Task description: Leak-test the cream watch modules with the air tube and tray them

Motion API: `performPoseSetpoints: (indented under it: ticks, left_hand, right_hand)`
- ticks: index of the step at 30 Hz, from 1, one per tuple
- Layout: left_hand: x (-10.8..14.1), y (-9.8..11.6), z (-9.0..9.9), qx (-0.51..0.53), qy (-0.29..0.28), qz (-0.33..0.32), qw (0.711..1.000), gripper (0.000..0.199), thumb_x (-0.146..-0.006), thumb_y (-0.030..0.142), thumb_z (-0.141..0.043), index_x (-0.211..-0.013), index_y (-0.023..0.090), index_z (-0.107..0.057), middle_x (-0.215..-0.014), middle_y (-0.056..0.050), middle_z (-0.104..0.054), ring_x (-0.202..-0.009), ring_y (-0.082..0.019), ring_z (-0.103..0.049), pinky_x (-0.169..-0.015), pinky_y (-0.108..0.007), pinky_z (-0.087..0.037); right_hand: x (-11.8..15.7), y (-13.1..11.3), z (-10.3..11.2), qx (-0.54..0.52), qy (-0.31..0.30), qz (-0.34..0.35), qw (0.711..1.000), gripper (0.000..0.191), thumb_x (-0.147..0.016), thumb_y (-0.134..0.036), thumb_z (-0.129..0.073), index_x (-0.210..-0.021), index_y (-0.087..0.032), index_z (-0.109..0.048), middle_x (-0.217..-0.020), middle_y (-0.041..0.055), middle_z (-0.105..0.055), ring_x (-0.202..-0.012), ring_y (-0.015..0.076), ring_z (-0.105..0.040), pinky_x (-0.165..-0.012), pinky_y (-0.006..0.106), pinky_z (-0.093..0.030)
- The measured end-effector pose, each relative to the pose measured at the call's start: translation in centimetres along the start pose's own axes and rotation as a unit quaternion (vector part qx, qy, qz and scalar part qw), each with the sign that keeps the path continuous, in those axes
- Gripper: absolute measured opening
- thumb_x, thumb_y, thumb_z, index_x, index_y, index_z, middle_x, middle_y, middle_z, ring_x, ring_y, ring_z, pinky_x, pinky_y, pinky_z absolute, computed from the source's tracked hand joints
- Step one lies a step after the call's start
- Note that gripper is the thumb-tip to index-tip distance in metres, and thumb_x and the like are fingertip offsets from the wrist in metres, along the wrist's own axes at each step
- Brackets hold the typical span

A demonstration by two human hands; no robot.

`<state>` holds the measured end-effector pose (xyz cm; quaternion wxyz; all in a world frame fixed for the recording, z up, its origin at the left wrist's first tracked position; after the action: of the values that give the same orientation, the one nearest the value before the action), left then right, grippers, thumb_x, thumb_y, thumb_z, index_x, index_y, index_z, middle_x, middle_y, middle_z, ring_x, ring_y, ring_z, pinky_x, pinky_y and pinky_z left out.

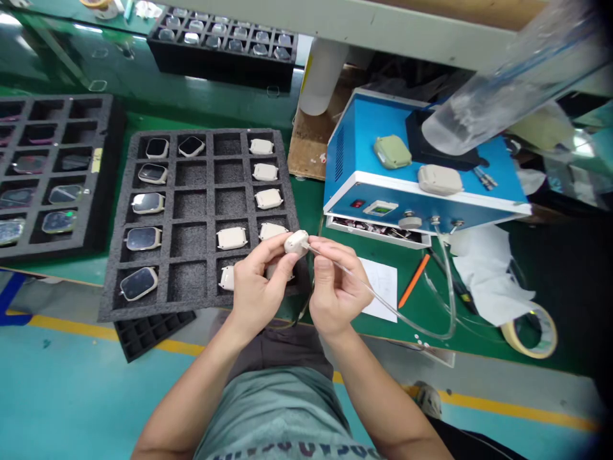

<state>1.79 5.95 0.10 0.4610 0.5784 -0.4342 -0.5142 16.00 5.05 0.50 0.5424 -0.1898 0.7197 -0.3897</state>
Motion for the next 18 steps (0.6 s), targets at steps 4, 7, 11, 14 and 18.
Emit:
performPoseSetpoints:
  ticks: [4, 7, 11, 14, 18]
  left_hand:
    - [-0.02, 0.00, -0.01, -0.005, 0.002, -0.002, 1.000, 0.027, -0.097, 0.024, -0.074, -0.123, 0.017, -0.076, -0.116, -0.008, -0.082, -0.102, -0.018, -0.080, -0.088, -0.023, -0.064]
    - [-0.01, 0.05, -0.06, -0.009, 0.003, -0.004, 1.000, 0.026, -0.097, 0.023, -0.074, -0.122, 0.017, -0.076, -0.116, -0.008, -0.082, -0.101, -0.018, -0.080, -0.088, -0.022, -0.064]
    - [-0.01, 0.06, -0.04, -0.011, 0.006, -0.008, 1.000, 0.026, -0.096, 0.023, -0.074, -0.122, 0.018, -0.076, -0.115, -0.008, -0.082, -0.100, -0.017, -0.080, -0.087, -0.021, -0.063]
    - [0.00, 0.03, 0.05, -0.017, 0.009, -0.011, 1.000, 0.026, -0.096, 0.023, -0.075, -0.122, 0.018, -0.076, -0.115, -0.008, -0.082, -0.100, -0.017, -0.080, -0.087, -0.022, -0.063]
    - [0.02, -0.04, 0.09, -0.025, 0.011, -0.008, 1.000, 0.026, -0.096, 0.025, -0.074, -0.122, 0.018, -0.077, -0.117, -0.008, -0.082, -0.102, -0.018, -0.079, -0.089, -0.023, -0.063]
  right_hand:
    - [-0.02, 0.06, 0.02, -0.018, 0.003, -0.002, 1.000, 0.026, -0.098, -0.009, -0.065, -0.113, -0.026, -0.077, -0.104, 0.0047, -0.078, -0.103, 0.0215, -0.078, -0.093, 0.043, -0.066]
    - [-0.02, 0.01, 0.01, -0.016, 0.002, -0.002, 1.000, 0.025, -0.098, -0.009, -0.065, -0.113, -0.026, -0.077, -0.104, 0.0048, -0.077, -0.103, 0.0220, -0.078, -0.093, 0.044, -0.066]
    - [-0.03, -0.04, 0.02, -0.008, -0.005, -0.002, 1.000, 0.023, -0.098, -0.011, -0.065, -0.112, -0.027, -0.076, -0.105, 0.0051, -0.077, -0.103, 0.0229, -0.077, -0.093, 0.047, -0.066]
    - [-0.03, -0.03, 0.05, -0.004, -0.009, -0.004, 1.000, 0.023, -0.098, -0.012, -0.065, -0.111, -0.027, -0.076, -0.106, 0.0055, -0.077, -0.104, 0.0232, -0.077, -0.092, 0.047, -0.066]
    - [-0.03, -0.07, 0.03, -0.007, -0.015, -0.007, 1.000, 0.024, -0.098, -0.011, -0.065, -0.112, -0.027, -0.077, -0.107, 0.0058, -0.077, -0.105, 0.0235, -0.076, -0.093, 0.047, -0.066]
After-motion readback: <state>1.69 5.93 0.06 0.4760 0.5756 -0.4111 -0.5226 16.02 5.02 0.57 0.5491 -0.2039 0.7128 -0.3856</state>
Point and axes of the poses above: each hand's wrist, its own x-axis away from the middle knuckle, its own z-axis out of the back of the hand, y = z × x, the point moved 6 cm from there along -x, towards the middle knuckle
